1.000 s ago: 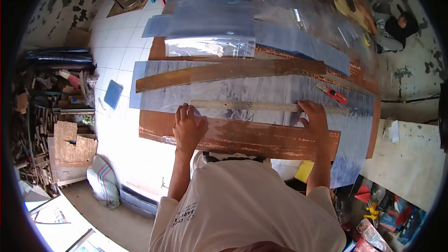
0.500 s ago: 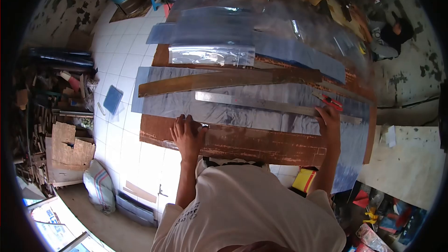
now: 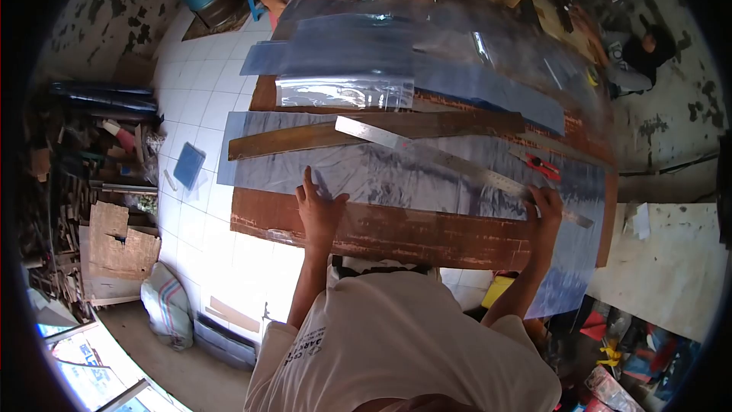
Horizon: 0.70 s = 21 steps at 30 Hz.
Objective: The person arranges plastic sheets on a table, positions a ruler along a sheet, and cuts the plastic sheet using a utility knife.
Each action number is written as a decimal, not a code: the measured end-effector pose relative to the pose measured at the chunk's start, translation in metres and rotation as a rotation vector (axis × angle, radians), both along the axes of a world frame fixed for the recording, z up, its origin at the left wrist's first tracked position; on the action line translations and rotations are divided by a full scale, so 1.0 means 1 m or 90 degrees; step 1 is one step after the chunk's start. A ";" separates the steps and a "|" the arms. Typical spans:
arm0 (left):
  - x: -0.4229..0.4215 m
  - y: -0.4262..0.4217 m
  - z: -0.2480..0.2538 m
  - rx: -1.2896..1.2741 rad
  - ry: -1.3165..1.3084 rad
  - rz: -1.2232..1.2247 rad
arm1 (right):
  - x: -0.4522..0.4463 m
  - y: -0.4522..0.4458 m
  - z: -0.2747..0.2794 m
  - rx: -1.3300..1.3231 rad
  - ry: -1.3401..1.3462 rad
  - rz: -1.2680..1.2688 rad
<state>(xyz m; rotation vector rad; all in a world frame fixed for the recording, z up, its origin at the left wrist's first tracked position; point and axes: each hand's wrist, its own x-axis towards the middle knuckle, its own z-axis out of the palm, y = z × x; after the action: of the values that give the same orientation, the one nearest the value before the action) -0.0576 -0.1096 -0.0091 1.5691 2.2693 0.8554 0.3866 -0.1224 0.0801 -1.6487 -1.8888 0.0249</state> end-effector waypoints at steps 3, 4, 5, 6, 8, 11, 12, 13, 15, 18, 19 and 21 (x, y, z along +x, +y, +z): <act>-0.019 -0.001 -0.013 0.018 -0.313 0.042 | 0.004 -0.007 -0.002 -0.008 0.002 -0.032; -0.025 -0.003 -0.021 0.129 -0.198 -0.016 | 0.006 -0.009 -0.002 -0.010 0.002 -0.047; -0.038 -0.006 -0.026 0.124 -0.196 -0.014 | 0.007 -0.011 -0.002 -0.015 0.004 -0.045; -0.052 -0.007 -0.026 -0.004 -0.290 -0.042 | 0.007 -0.014 0.000 -0.011 -0.006 -0.061; -0.055 -0.013 0.004 -0.132 -0.555 -0.056 | 0.008 -0.018 0.004 -0.009 -0.013 -0.070; -0.065 -0.028 0.022 -0.097 -0.665 -0.028 | 0.014 -0.020 0.010 -0.013 -0.006 -0.079; -0.066 -0.032 0.036 -0.085 -0.676 -0.032 | 0.017 -0.020 0.011 -0.010 -0.018 -0.085; -0.069 -0.037 0.050 -0.080 -0.674 -0.030 | 0.020 -0.021 0.012 -0.007 -0.031 -0.091; -0.078 -0.046 0.071 -0.076 -0.671 -0.020 | 0.030 -0.022 0.014 -0.013 -0.040 -0.081; -0.092 -0.052 0.094 -0.068 -0.676 -0.013 | 0.043 -0.032 0.020 -0.016 -0.050 -0.079; -0.096 -0.052 0.103 -0.067 -0.674 -0.013 | 0.047 -0.038 0.023 -0.014 -0.052 -0.082; -0.107 -0.048 0.122 -0.074 -0.638 -0.040 | 0.057 -0.054 0.029 -0.014 -0.055 -0.117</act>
<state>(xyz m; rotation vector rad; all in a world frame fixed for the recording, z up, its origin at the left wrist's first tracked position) -0.1648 -0.1571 0.1124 0.8298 1.4884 1.1213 0.4439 -0.1766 0.1091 -1.8581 -1.7969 -0.1033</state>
